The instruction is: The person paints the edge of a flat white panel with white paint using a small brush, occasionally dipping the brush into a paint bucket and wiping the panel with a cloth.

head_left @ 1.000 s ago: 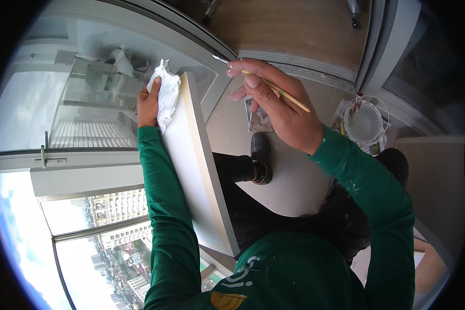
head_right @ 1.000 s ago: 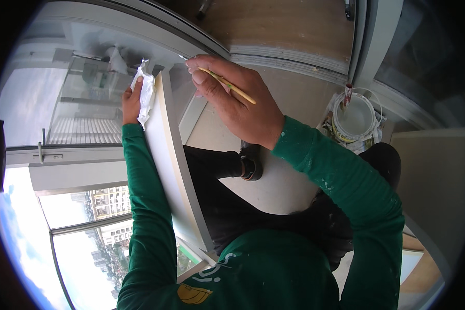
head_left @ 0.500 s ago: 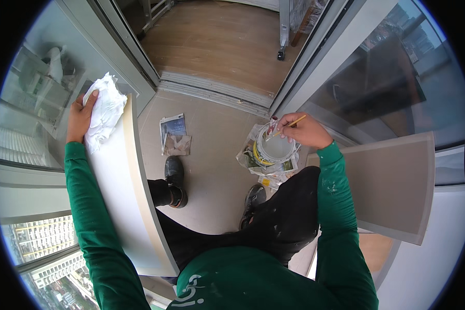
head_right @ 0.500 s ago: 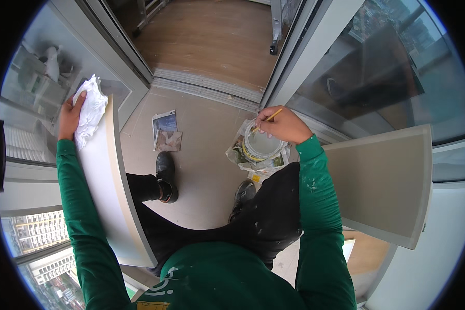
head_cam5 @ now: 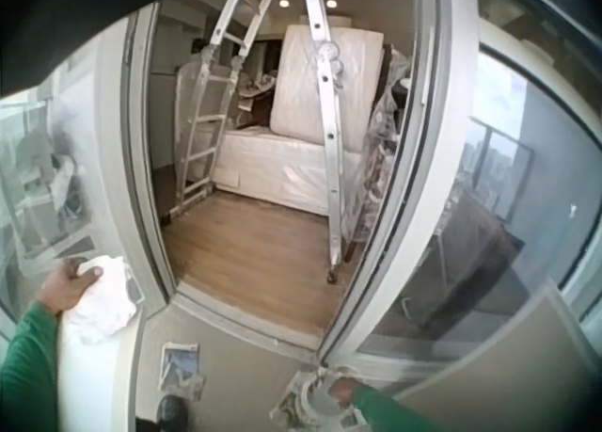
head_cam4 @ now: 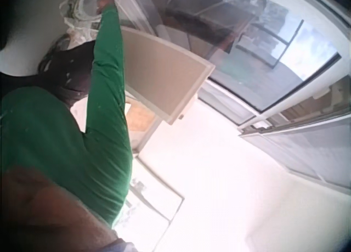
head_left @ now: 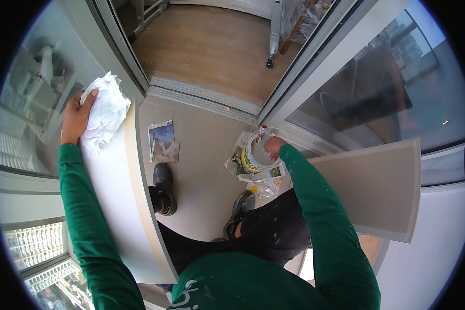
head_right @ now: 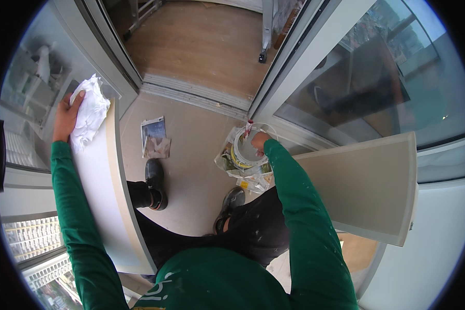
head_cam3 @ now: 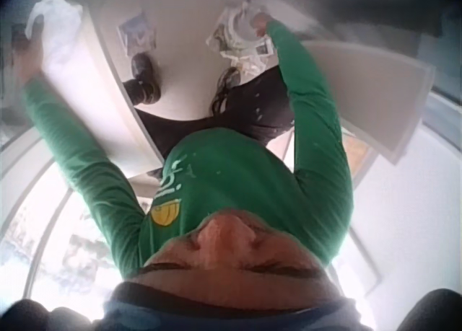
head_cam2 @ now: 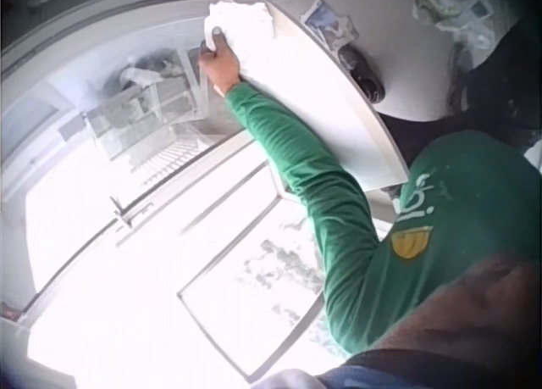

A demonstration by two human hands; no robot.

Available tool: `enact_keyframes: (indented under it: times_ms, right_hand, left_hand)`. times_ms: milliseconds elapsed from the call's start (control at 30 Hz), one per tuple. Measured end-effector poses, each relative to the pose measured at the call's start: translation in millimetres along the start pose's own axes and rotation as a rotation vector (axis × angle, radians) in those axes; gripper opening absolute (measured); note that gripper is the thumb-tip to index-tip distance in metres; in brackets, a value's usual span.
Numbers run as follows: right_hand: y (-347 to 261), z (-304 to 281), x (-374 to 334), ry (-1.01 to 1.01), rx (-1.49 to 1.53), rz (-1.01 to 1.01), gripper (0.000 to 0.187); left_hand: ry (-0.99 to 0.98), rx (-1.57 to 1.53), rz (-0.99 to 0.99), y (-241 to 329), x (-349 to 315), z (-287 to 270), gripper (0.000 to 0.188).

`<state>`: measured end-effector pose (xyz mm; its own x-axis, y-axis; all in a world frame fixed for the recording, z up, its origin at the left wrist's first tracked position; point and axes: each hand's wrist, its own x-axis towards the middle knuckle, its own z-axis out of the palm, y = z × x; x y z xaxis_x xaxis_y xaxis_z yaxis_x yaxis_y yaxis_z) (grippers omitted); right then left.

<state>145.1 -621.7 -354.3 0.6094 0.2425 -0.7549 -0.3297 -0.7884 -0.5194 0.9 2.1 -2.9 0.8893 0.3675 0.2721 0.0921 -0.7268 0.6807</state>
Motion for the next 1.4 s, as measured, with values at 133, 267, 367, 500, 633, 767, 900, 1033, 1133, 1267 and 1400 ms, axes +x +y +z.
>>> enact_keyframes:
  times_ms: [133,267,367,500,633,767,900,1033,1133,1267,1400]
  right_hand:
    - [69.6,3.7,46.3,0.061,-0.759,-0.217,0.032]
    - [22.2,42.6,49.8,0.152,-0.533,-0.077,0.034]
    - [43.9,42.1,53.1,0.353,-0.749,-0.153,0.027]
    - [70.2,31.9,49.3,0.332,-0.538,-0.167,0.026]
    - [8.9,42.5,29.6,0.285,-0.047,0.072,0.029]
    - [30.6,33.4,35.3,0.299,-0.039,0.113,0.032]
    - [42.6,31.5,46.1,0.303,0.008,0.076,0.031]
    - [35.1,36.9,49.9,0.285,-0.013,0.084,0.03]
    - [31.3,34.4,48.7,0.258,-0.289,0.038,0.03]
    - [37.0,36.7,53.1,0.287,-0.192,0.062,0.03]
    - [43.3,41.8,69.2,0.304,-0.214,-0.001,0.031]
  left_hand:
    - [-0.068,-0.041,-0.046,-7.7,0.0,12.4,0.056]
    - [-0.033,-0.123,-0.101,-22.5,-10.6,-11.5,0.057]
    - [-0.046,-0.166,-0.083,-26.6,-1.4,3.8,0.057]
    - [-0.063,-0.154,-0.102,-19.1,-1.8,13.0,0.058]
    - [-0.058,-0.072,-0.158,-15.1,-10.6,-10.6,0.06]
    - [-0.048,-0.118,-0.147,-20.2,-5.0,-1.8,0.061]
    - [-0.042,-0.121,-0.152,-15.7,-6.6,0.4,0.061]
    - [-0.023,-0.132,-0.154,-16.3,-10.7,-1.8,0.059]
    - [-0.061,-0.132,-0.171,-18.1,-7.7,-4.2,0.058]
    - [-0.059,-0.134,-0.16,-20.3,-6.7,-3.3,0.057]
    - [-0.042,-0.124,-0.145,-23.0,-7.9,-6.2,0.055]
